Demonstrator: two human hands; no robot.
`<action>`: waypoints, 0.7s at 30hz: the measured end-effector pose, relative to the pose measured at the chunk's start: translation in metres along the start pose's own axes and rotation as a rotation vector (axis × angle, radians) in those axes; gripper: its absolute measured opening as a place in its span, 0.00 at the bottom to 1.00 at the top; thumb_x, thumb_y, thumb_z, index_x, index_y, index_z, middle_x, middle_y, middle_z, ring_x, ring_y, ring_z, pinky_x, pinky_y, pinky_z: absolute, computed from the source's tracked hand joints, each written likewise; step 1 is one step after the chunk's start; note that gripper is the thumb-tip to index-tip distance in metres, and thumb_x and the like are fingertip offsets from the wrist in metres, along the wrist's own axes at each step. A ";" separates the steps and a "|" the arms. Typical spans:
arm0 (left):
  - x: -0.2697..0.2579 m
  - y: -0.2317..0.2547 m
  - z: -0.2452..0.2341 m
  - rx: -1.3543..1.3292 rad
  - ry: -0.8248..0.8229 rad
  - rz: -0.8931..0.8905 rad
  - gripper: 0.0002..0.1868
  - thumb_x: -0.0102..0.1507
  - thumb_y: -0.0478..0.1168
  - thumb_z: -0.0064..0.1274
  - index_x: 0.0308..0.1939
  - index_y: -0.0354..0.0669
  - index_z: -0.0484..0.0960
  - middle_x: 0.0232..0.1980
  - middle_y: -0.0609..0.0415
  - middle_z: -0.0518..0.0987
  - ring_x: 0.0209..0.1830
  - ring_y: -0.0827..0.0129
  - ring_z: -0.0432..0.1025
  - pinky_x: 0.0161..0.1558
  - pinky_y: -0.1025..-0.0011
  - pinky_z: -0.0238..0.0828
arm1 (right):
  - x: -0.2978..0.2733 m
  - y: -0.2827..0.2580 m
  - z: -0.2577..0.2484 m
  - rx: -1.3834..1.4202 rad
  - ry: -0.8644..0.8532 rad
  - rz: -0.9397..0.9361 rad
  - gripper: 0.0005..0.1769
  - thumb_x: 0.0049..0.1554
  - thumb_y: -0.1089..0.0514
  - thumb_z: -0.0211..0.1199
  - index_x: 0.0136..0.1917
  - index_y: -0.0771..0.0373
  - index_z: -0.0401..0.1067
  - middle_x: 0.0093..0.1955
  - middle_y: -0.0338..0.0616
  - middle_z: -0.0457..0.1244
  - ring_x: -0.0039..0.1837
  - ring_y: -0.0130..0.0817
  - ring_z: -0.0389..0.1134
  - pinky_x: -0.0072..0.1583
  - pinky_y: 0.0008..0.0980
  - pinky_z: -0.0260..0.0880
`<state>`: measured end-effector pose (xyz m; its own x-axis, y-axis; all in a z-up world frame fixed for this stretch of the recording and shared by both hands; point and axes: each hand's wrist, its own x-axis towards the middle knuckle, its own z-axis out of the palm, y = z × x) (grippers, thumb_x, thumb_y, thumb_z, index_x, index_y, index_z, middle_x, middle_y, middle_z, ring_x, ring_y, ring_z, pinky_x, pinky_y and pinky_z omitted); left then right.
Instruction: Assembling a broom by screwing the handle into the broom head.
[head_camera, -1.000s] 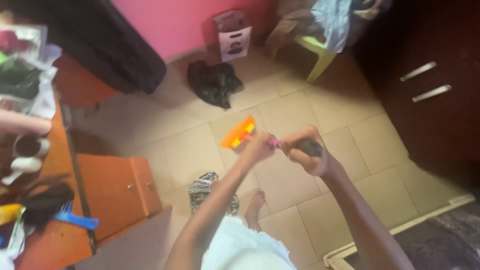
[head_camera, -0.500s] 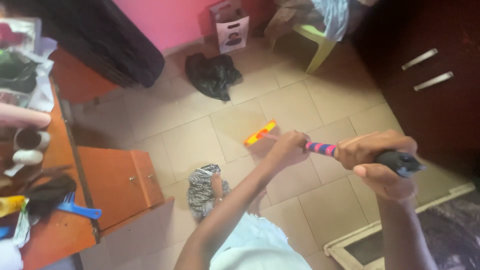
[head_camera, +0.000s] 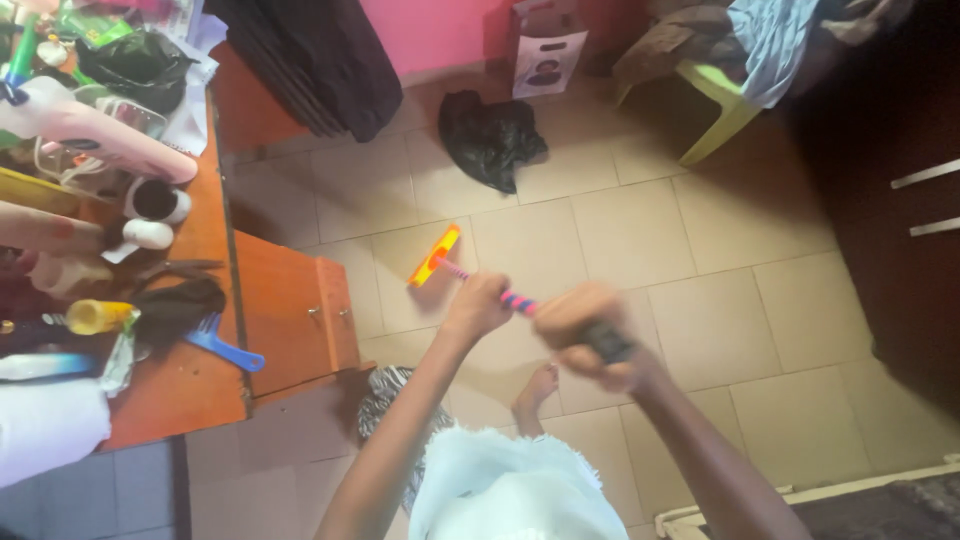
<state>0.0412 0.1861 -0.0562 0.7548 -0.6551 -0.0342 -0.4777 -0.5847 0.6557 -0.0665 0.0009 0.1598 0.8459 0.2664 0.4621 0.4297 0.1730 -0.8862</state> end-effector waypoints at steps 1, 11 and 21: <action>-0.013 -0.021 0.010 0.034 0.013 -0.017 0.06 0.52 0.39 0.60 0.26 0.38 0.83 0.30 0.38 0.80 0.36 0.45 0.77 0.39 0.53 0.73 | -0.004 0.017 0.012 0.022 -0.078 0.031 0.30 0.57 0.45 0.62 0.27 0.63 0.52 0.26 0.40 0.47 0.31 0.37 0.49 0.38 0.40 0.47; -0.059 0.021 -0.023 -0.180 -0.140 0.045 0.07 0.52 0.38 0.55 0.33 0.45 0.86 0.32 0.43 0.82 0.34 0.50 0.78 0.35 0.57 0.75 | 0.010 0.002 0.062 0.025 -0.064 0.200 0.24 0.53 0.48 0.63 0.27 0.64 0.59 0.24 0.40 0.52 0.29 0.32 0.52 0.35 0.36 0.51; -0.130 0.021 -0.087 -0.302 -0.103 0.261 0.13 0.53 0.34 0.55 0.41 0.46 0.85 0.34 0.44 0.83 0.37 0.50 0.79 0.40 0.58 0.76 | 0.011 -0.043 0.209 0.125 0.685 -0.084 0.09 0.58 0.64 0.62 0.36 0.66 0.66 0.29 0.39 0.55 0.31 0.25 0.51 0.39 0.30 0.53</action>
<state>-0.0281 0.3011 0.0275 0.5696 -0.8162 0.0970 -0.4818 -0.2360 0.8439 -0.1416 0.1950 0.2097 0.8375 -0.4034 0.3686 0.4979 0.2853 -0.8190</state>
